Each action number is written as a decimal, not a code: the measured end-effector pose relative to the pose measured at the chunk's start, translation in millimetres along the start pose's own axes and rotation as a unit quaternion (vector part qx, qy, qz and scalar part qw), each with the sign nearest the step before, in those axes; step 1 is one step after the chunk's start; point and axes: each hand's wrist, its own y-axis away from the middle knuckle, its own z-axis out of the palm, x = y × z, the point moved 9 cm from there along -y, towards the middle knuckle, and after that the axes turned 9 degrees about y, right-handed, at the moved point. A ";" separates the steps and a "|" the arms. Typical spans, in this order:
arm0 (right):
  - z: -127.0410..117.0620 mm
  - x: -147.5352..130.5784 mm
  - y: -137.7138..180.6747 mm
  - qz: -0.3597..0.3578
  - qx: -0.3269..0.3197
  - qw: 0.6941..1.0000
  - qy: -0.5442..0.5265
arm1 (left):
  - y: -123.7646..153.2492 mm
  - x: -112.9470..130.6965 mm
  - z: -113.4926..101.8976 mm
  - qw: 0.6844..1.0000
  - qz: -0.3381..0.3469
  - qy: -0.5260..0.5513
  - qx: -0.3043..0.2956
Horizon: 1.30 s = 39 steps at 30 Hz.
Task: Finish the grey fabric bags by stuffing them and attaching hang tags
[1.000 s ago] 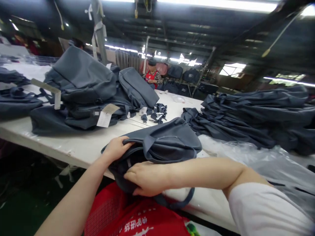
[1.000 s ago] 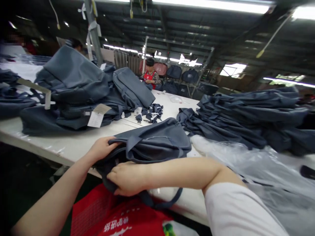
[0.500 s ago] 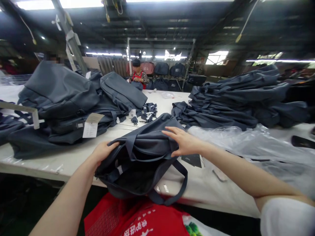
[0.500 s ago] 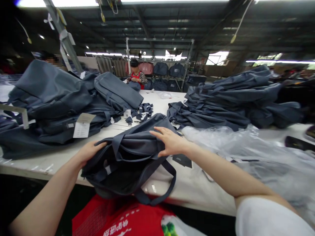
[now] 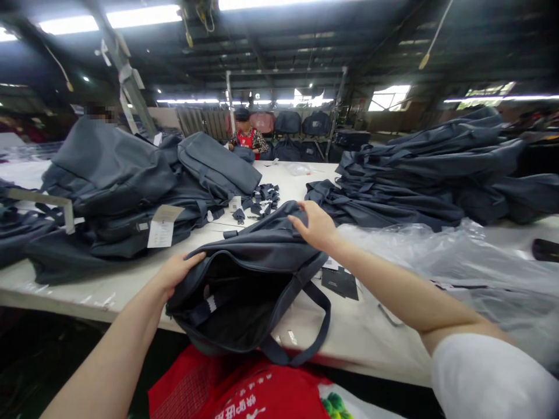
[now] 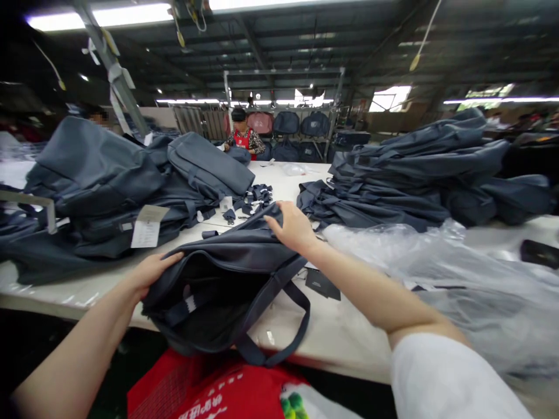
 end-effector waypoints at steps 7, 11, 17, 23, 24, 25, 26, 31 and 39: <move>26.3 -66.8 84.7 -0.240 -0.082 0.961 0.107 | -9.2 0.7 -8.5 0.999 0.013 0.018 0.029; 42.7 -2.3 54.4 -0.147 -0.110 0.976 0.116 | -10.7 4.4 -11.9 0.999 0.015 -0.020 0.022; 77.2 35.6 32.7 -0.182 -0.222 0.956 0.068 | 80.5 74.1 29.4 0.821 0.389 -0.316 0.271; 75.7 34.2 28.7 -0.175 -0.192 0.965 0.042 | 155.3 16.7 208.5 0.666 0.594 -0.451 -0.010; 73.2 33.3 28.3 -0.178 -0.188 0.965 0.045 | 146.3 2.8 229.9 0.663 0.562 -0.492 -0.046; 70.8 32.4 28.0 -0.182 -0.186 0.964 0.052 | 135.6 -7.2 246.7 0.661 0.533 -0.524 -0.068; 68.6 31.7 28.2 -0.186 -0.184 0.963 0.059 | 125.3 -13.2 260.2 0.658 0.512 -0.546 -0.083; 62.2 30.6 32.9 -0.200 -0.190 0.957 0.090 | 94.8 -4.9 296.1 0.662 0.491 -0.557 -0.105; 52.6 31.8 26.2 -0.168 -0.185 0.963 0.101 | 86.0 14.1 281.3 0.761 0.437 -0.478 -0.040</move>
